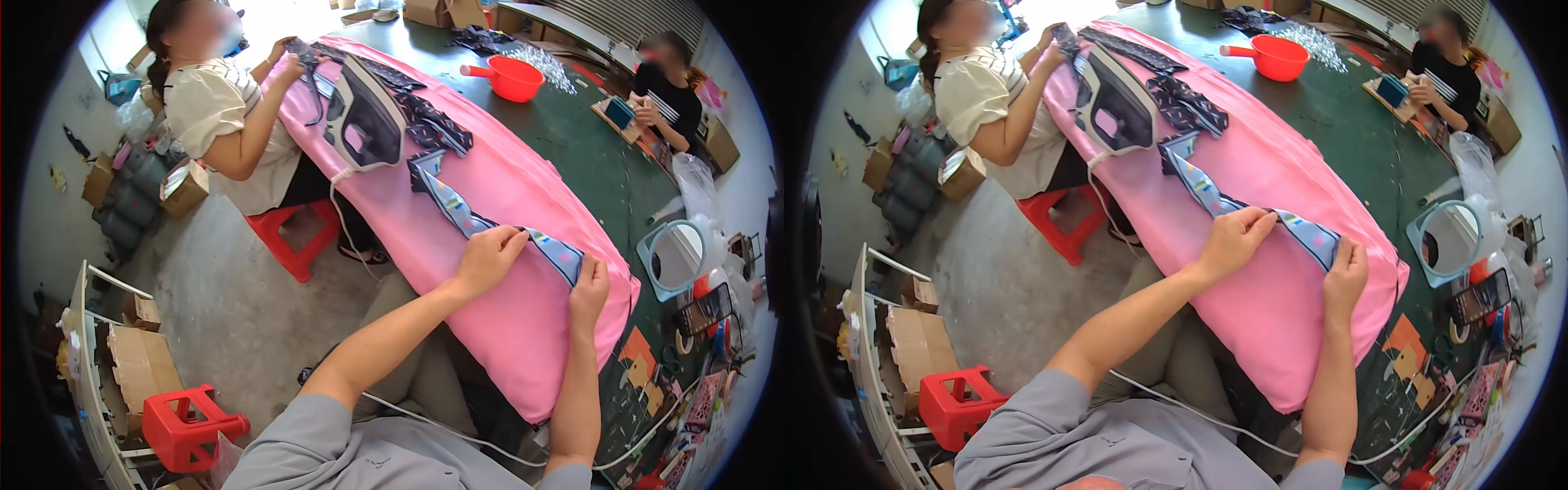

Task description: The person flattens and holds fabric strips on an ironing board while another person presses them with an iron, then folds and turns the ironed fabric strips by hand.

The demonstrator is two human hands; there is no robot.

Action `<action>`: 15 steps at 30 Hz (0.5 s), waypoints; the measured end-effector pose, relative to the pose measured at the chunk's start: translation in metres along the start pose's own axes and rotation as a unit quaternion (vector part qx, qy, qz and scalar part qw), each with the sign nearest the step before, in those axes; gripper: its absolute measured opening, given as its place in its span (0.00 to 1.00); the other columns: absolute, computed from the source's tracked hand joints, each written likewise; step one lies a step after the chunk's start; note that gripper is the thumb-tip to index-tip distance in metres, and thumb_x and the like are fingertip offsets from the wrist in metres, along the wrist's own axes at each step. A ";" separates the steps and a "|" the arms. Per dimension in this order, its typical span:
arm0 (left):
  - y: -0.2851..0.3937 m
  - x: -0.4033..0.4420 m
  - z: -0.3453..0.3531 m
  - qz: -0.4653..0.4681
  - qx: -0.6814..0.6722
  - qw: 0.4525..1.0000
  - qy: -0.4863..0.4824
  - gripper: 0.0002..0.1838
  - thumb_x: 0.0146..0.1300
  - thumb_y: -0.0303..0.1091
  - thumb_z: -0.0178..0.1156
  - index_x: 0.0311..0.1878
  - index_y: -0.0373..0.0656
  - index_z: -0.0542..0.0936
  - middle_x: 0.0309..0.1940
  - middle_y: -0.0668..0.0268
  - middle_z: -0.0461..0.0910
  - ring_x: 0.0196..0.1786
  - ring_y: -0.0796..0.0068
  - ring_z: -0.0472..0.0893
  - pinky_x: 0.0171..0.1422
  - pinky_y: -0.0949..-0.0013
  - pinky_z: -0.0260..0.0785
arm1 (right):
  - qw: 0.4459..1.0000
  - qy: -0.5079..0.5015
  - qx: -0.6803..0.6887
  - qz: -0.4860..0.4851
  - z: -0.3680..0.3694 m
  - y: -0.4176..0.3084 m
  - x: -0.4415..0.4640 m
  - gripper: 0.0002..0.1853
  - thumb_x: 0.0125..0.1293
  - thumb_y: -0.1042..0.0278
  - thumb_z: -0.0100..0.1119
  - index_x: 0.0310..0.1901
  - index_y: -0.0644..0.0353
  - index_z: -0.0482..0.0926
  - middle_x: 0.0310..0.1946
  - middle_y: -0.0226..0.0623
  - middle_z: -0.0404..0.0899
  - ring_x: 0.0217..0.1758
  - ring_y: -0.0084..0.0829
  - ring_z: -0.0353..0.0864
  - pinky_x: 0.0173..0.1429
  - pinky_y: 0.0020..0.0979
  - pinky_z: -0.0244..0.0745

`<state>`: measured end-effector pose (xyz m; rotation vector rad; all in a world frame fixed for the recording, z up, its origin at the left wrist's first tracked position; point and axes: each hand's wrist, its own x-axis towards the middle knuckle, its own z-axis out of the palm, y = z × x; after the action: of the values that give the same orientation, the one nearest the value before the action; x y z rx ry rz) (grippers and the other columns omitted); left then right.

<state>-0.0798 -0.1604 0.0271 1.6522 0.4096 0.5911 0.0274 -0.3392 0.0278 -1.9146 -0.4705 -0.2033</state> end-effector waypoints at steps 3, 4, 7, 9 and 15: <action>-0.012 0.002 -0.005 0.110 0.118 0.986 0.040 0.10 0.70 0.32 0.62 0.43 0.35 0.85 0.31 0.65 0.84 0.28 0.76 0.76 0.35 0.73 0.70 | 1.000 0.005 -0.004 -0.003 -0.001 0.008 0.003 0.18 0.82 0.59 0.51 0.34 0.63 0.74 0.26 0.26 0.69 0.29 0.21 0.62 0.36 0.25 0.63; -0.015 0.002 -0.004 0.122 0.113 0.985 0.044 0.10 0.69 0.32 0.62 0.43 0.34 0.85 0.31 0.65 0.84 0.27 0.75 0.76 0.35 0.72 0.70 | 1.000 0.007 -0.006 -0.001 -0.002 0.012 0.006 0.18 0.82 0.59 0.51 0.34 0.63 0.74 0.26 0.26 0.69 0.29 0.21 0.62 0.36 0.25 0.63; -0.020 0.000 -0.005 0.156 0.098 0.981 0.054 0.09 0.66 0.29 0.63 0.44 0.33 0.85 0.32 0.63 0.85 0.27 0.72 0.75 0.35 0.69 0.70 | 1.000 0.014 -0.016 0.009 -0.003 0.019 0.010 0.17 0.82 0.60 0.51 0.34 0.63 0.74 0.26 0.26 0.69 0.29 0.20 0.62 0.36 0.25 0.63; -0.019 -0.001 -0.007 0.158 0.099 0.981 0.058 0.09 0.66 0.29 0.63 0.44 0.33 0.85 0.33 0.63 0.85 0.27 0.72 0.75 0.35 0.69 0.70 | 1.000 0.011 -0.015 0.008 0.000 0.017 0.010 0.17 0.82 0.60 0.51 0.34 0.63 0.74 0.26 0.26 0.69 0.29 0.20 0.62 0.36 0.25 0.63; -0.015 -0.005 -0.007 0.153 0.097 0.982 0.051 0.09 0.66 0.29 0.64 0.43 0.34 0.85 0.34 0.63 0.85 0.28 0.72 0.75 0.35 0.70 0.70 | 1.000 0.005 -0.024 0.012 0.000 0.016 0.008 0.17 0.82 0.60 0.51 0.35 0.62 0.75 0.26 0.25 0.69 0.28 0.19 0.62 0.36 0.24 0.63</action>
<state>-0.0869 -0.1552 0.0123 1.8945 0.2958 0.8896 0.0410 -0.3430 0.0166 -1.9643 -0.4398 -0.2101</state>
